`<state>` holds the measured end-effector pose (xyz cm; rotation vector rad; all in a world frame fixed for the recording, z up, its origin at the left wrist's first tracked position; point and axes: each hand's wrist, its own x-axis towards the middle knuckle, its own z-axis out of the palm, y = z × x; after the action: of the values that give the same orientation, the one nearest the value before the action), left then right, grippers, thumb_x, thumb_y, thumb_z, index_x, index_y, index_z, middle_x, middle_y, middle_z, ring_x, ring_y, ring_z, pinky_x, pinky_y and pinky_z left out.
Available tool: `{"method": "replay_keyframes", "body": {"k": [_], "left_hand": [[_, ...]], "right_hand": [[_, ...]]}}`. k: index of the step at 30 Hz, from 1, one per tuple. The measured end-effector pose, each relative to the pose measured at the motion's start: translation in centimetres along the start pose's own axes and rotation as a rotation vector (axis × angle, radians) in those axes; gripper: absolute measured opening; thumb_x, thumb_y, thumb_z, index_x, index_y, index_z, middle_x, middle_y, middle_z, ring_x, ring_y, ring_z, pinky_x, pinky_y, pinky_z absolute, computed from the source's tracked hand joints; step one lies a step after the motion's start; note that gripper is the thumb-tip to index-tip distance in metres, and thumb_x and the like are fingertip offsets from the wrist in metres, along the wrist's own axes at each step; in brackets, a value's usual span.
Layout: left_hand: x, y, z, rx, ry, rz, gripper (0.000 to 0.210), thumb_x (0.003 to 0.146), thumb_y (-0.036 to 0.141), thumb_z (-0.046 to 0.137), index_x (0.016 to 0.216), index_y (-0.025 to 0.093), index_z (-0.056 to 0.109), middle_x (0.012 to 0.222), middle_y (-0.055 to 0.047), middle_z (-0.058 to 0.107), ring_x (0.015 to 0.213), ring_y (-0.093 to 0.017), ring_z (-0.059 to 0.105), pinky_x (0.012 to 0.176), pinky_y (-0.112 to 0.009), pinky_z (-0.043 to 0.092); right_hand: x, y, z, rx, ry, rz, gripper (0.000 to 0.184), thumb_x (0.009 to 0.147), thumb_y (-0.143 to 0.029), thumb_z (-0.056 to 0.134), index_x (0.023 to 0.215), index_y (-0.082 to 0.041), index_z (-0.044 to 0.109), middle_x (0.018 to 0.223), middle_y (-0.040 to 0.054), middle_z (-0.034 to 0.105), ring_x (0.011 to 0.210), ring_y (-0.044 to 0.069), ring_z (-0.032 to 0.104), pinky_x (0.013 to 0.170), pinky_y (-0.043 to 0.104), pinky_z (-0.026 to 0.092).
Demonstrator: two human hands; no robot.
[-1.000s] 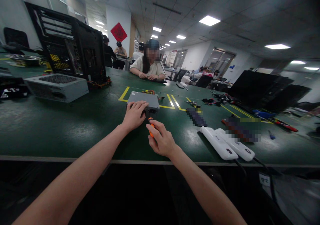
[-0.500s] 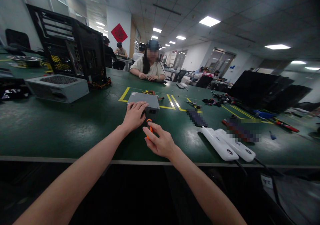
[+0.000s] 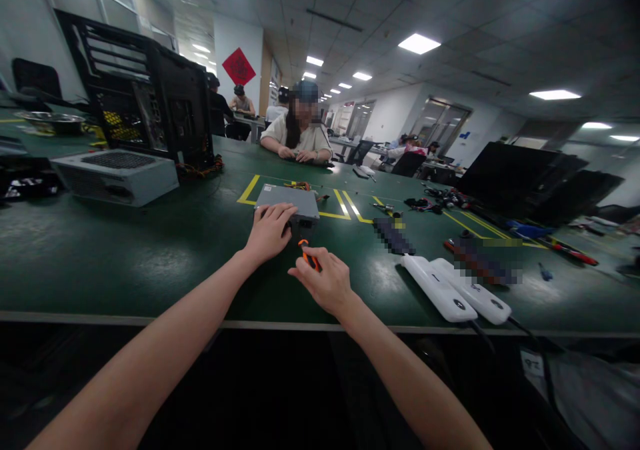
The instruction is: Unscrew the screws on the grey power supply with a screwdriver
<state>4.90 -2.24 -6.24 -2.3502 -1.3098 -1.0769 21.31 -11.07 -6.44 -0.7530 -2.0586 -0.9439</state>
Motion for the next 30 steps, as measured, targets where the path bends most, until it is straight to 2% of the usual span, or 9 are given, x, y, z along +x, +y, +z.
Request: {"method": "replay_keyframes", "body": {"k": [3,7,10,15,21,26,30], "left_hand": [[0.01,0.0,0.0,0.005,-0.003,-0.001,0.045,0.081,0.017,0.044,0.126,0.023,0.048,0.132,-0.006,0.053,0.124,-0.022,0.044,0.103,-0.042,0.024],[0.03,0.03,0.02,0.012,-0.021,-0.013,0.045,0.082,0.018,0.044,0.126,0.024,0.047,0.133,-0.005,0.052,0.124,-0.022,0.043,0.104,-0.042,0.023],[0.02,0.05,-0.02,0.004,-0.018,-0.013,0.046,0.082,0.018,0.043,0.127,0.024,0.047,0.133,-0.005,0.051,0.125,-0.022,0.043,0.104,-0.042,0.023],[0.01,0.12,-0.11,-0.01,-0.015,-0.012,0.047,0.081,0.017,0.043,0.127,0.024,0.047,0.132,-0.006,0.052,0.124,-0.022,0.043,0.103,-0.042,0.024],[0.03,0.17,-0.17,-0.01,-0.028,-0.021,0.048,0.081,0.017,0.044,0.128,0.025,0.047,0.133,-0.006,0.052,0.125,-0.023,0.043,0.104,-0.043,0.023],[0.03,0.13,-0.16,-0.01,-0.021,-0.018,0.047,0.081,0.017,0.043,0.127,0.025,0.047,0.133,-0.005,0.052,0.125,-0.022,0.043,0.105,-0.043,0.023],[0.05,0.11,-0.09,-0.001,-0.027,-0.016,0.047,0.081,0.017,0.044,0.127,0.024,0.047,0.133,-0.006,0.052,0.124,-0.023,0.043,0.104,-0.043,0.023]], "right_hand": [[0.08,-0.19,0.01,-0.008,-0.01,0.015,0.014,0.086,-0.034,0.053,0.089,-0.02,0.055,0.09,0.0071,0.062,0.075,0.013,0.057,0.063,0.024,0.04],[0.1,-0.34,0.06,-0.003,-0.039,0.013,0.011,0.084,-0.023,0.048,0.092,-0.017,0.053,0.098,0.0109,0.062,0.079,0.016,0.058,0.066,0.027,0.041],[-0.02,-0.15,0.15,-0.01,0.007,-0.003,0.012,0.084,-0.019,0.05,0.096,-0.017,0.052,0.098,0.0099,0.063,0.077,0.015,0.058,0.066,0.026,0.04],[-0.21,0.04,0.16,-0.038,0.016,0.001,0.011,0.087,-0.026,0.053,0.096,-0.021,0.053,0.094,0.007,0.062,0.074,0.013,0.057,0.064,0.024,0.038],[-0.17,-0.14,0.29,-0.002,-0.017,0.009,0.014,0.085,-0.02,0.046,0.097,-0.016,0.053,0.102,0.013,0.061,0.083,0.017,0.058,0.067,0.027,0.041],[-0.09,-0.01,0.31,-0.034,0.041,0.021,0.008,0.086,-0.02,0.052,0.093,-0.019,0.053,0.094,0.0084,0.065,0.077,0.013,0.06,0.065,0.024,0.041],[-0.09,-0.15,0.15,0.008,-0.017,0.027,0.012,0.084,-0.023,0.05,0.095,-0.018,0.055,0.098,0.0111,0.063,0.086,0.018,0.06,0.073,0.029,0.045]]}}
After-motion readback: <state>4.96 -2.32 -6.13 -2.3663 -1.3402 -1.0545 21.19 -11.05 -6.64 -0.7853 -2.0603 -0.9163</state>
